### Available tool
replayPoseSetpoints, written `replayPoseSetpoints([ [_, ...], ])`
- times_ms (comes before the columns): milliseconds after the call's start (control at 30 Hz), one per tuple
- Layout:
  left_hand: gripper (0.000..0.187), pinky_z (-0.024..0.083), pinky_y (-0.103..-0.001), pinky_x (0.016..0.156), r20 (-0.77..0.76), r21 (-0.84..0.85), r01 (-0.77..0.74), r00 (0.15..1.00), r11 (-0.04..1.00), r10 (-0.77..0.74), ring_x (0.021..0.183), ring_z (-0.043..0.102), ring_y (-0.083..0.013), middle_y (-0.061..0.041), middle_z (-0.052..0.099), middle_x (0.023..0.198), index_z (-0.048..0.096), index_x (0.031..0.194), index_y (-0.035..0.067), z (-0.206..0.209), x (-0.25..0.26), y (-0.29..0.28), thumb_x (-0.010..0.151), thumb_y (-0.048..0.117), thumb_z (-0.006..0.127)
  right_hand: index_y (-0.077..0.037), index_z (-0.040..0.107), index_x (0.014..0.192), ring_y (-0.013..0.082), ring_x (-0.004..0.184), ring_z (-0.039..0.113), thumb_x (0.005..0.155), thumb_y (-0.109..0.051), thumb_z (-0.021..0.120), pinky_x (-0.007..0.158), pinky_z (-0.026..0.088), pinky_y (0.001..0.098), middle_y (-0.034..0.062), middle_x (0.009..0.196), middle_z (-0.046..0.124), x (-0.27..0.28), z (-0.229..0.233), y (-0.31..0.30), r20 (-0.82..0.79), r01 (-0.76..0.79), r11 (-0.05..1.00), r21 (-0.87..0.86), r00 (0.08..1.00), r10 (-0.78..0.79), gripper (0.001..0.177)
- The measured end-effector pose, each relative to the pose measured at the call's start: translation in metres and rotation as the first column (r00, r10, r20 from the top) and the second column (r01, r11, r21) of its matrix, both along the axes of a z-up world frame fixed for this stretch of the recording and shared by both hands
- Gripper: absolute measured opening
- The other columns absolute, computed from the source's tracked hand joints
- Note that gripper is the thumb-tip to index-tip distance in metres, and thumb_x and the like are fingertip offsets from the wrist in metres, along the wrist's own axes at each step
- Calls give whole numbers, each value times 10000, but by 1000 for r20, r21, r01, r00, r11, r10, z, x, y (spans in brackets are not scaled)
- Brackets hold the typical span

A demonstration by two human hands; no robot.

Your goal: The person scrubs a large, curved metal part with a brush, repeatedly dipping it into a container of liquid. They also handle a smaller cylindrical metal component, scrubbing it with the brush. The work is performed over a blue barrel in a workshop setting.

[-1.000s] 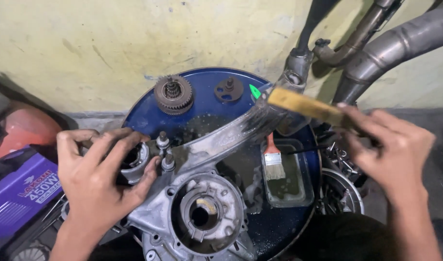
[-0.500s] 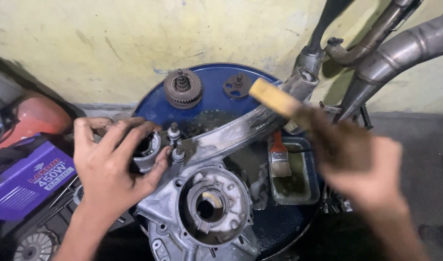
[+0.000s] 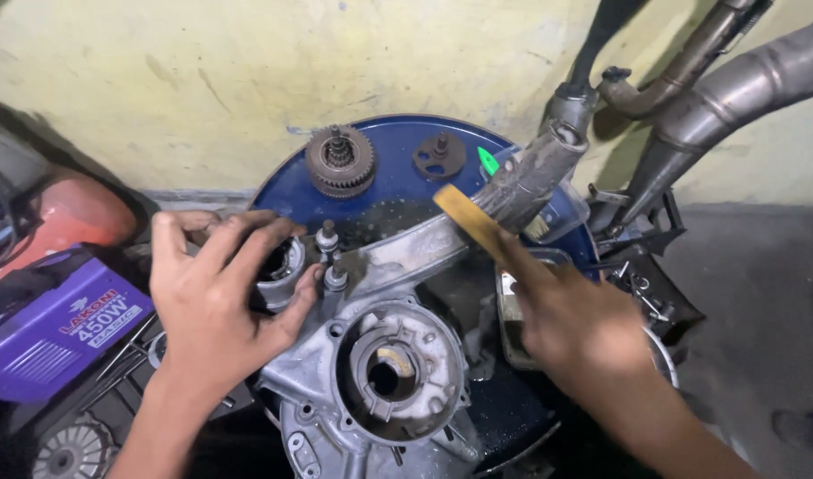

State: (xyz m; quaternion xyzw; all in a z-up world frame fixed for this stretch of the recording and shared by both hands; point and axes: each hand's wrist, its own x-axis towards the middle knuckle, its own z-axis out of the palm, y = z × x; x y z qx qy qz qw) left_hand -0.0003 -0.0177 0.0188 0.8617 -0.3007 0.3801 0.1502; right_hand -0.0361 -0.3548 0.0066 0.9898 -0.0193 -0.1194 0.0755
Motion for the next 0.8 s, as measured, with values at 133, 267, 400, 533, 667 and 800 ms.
replayPoseSetpoints([
  [133,251,395,-495,878,8,-8,-13,1000,1000,13,911,684,-302,-106,790,1135,787,1112,37,-2,2,-1,1043,269,723,-572,253,1765,396,596,779,1066,-472,513,506,590,518,115,823,770,5,-12,3,97,-41,999,12,995,39,752],
  [267,300,400,-512,910,-5,-5,12,1000,1000,-12,965,697,-324,-132,792,1156,790,1143,16,-1,-1,0,1019,271,692,-416,89,1837,404,616,774,1093,-244,531,485,623,492,243,973,754,17,-8,24,37,-109,984,140,994,105,882],
  [400,322,405,-514,896,-13,-14,11,1000,1000,-11,967,714,-320,-132,790,1156,791,1146,24,-1,-1,0,982,271,665,-424,203,1806,446,576,779,1080,-413,536,457,590,538,248,944,731,-11,-17,22,83,-63,993,97,995,55,800],
  [533,335,407,-517,905,-35,-24,28,999,999,-29,920,665,-347,-136,789,1158,787,1162,26,-1,-4,2,981,275,654,-319,167,1825,429,561,732,1121,-282,485,434,585,546,252,949,715,18,-32,31,151,-180,953,245,978,146,773],
  [667,311,410,-513,891,-1,-38,21,1000,999,-21,953,701,-331,-124,787,1163,791,1160,49,-1,0,0,991,271,655,-383,64,1848,328,580,714,1107,-291,394,517,564,486,117,767,713,1,7,27,-79,-9,984,178,997,24,816],
  [800,277,455,-507,824,37,-39,-15,999,999,17,900,567,-372,-90,773,1136,786,1124,75,-4,1,-1,947,268,694,-475,72,1840,442,722,803,1093,-331,447,560,586,561,213,1013,759,6,-34,21,37,12,998,59,999,-14,849],
])
